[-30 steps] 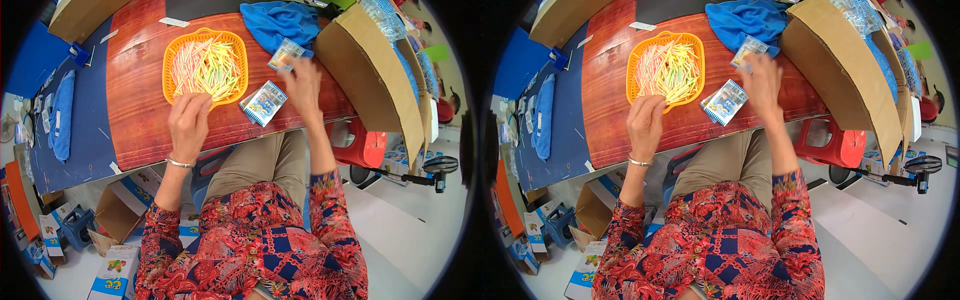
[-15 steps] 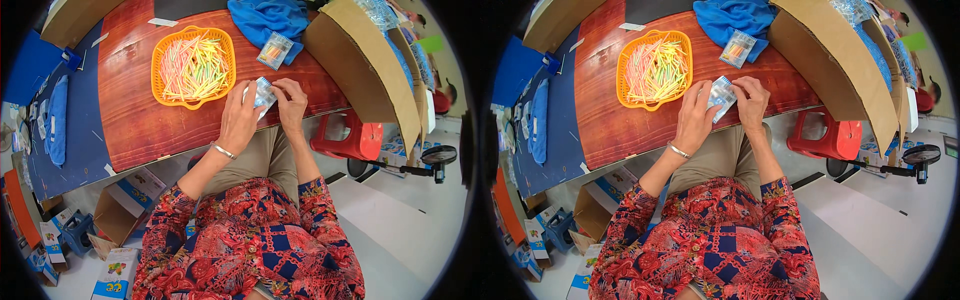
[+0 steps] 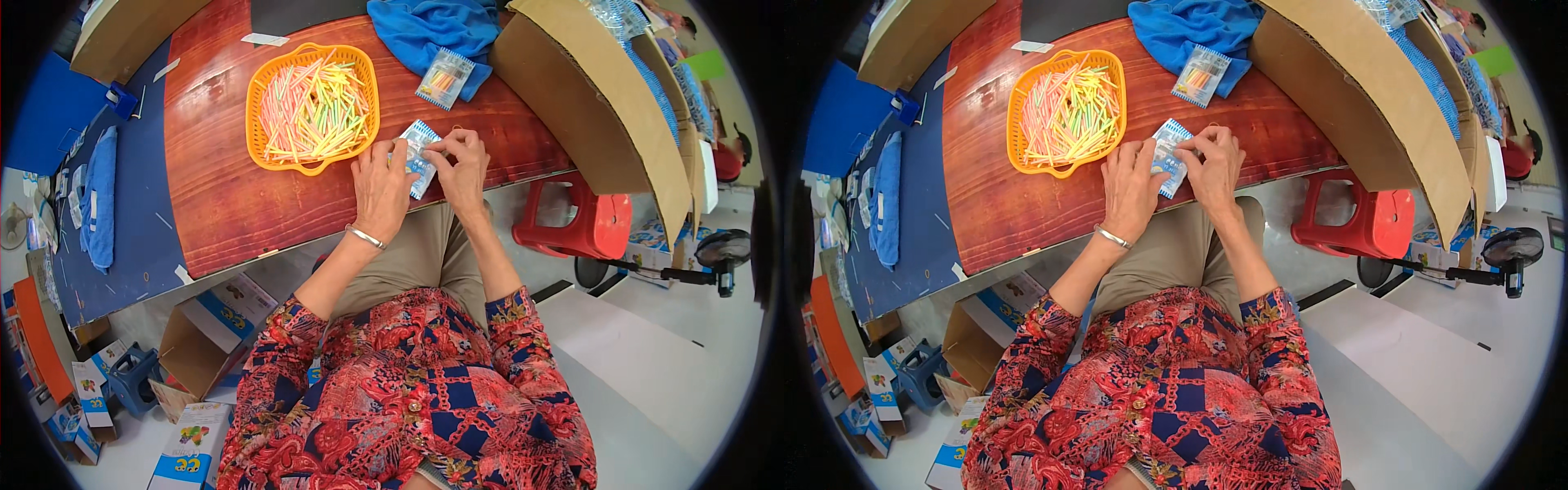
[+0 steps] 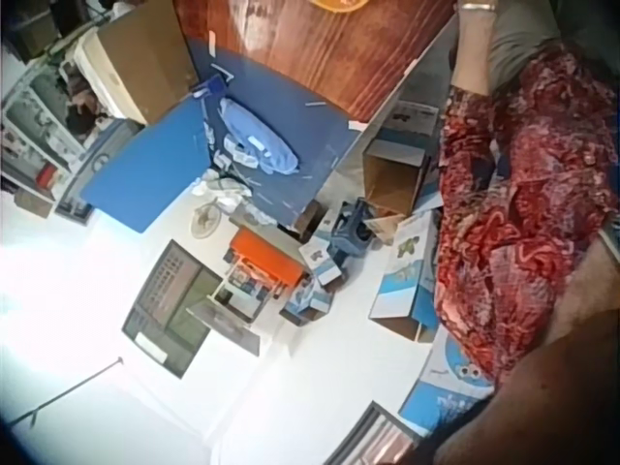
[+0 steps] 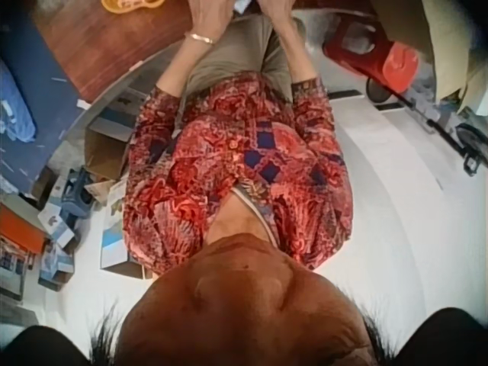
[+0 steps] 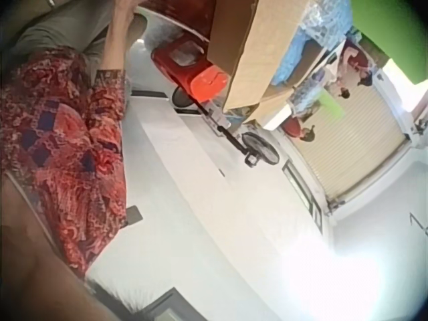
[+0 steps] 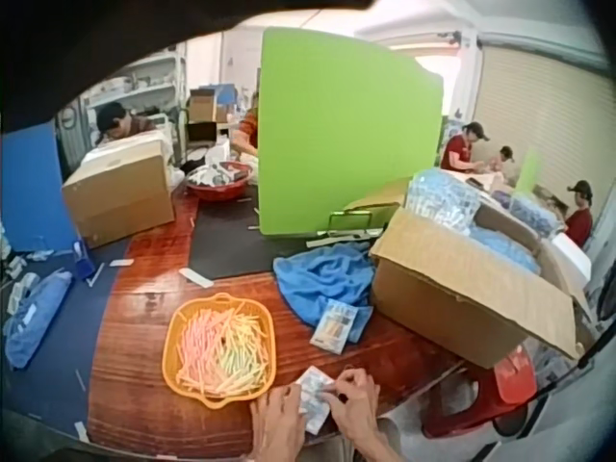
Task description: Packaging small items into individual plastic bags and then placing them into a larger cardboard box for shipment.
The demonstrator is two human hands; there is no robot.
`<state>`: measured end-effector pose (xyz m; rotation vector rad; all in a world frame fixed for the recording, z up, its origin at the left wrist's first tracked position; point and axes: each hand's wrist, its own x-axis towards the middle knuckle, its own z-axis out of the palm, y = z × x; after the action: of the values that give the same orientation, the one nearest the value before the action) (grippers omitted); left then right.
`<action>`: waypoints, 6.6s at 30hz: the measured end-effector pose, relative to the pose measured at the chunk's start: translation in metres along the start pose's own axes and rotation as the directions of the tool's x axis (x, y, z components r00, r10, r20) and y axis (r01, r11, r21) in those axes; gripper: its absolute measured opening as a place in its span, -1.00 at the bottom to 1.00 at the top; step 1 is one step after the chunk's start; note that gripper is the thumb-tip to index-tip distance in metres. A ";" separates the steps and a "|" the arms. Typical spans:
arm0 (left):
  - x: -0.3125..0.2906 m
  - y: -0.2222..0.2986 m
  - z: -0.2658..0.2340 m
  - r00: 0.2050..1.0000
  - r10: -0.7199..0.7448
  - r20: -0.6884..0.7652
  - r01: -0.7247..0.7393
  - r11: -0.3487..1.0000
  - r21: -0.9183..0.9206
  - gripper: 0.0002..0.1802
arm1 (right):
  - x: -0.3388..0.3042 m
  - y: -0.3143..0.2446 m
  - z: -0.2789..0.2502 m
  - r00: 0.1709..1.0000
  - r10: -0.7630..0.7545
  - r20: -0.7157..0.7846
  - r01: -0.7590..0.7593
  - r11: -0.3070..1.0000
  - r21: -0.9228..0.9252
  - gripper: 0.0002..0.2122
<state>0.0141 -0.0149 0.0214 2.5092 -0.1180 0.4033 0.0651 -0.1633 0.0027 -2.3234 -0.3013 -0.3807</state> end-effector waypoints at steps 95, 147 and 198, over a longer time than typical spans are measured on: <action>-0.047 -0.059 -0.106 0.852 -0.514 -0.098 0.273 0.597 -0.755 -0.82 | 0.087 -0.132 0.049 0.890 -0.173 0.422 0.002 0.926 0.376 -0.72; 0.099 -0.112 -0.067 0.765 -0.641 0.061 0.082 0.003 -0.997 -0.70 | 0.092 -0.120 0.090 0.800 -0.396 0.451 0.381 0.916 0.128 -0.76; 0.059 -0.090 -0.075 0.821 -0.468 0.327 0.170 -0.346 -0.923 -0.83 | 0.099 -0.140 0.065 0.812 -0.279 0.513 0.249 0.960 0.129 -0.84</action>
<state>0.0660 0.1018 0.0494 0.6179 0.3136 0.1210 0.1237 -0.0100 0.0849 -2.2963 -0.9012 0.1520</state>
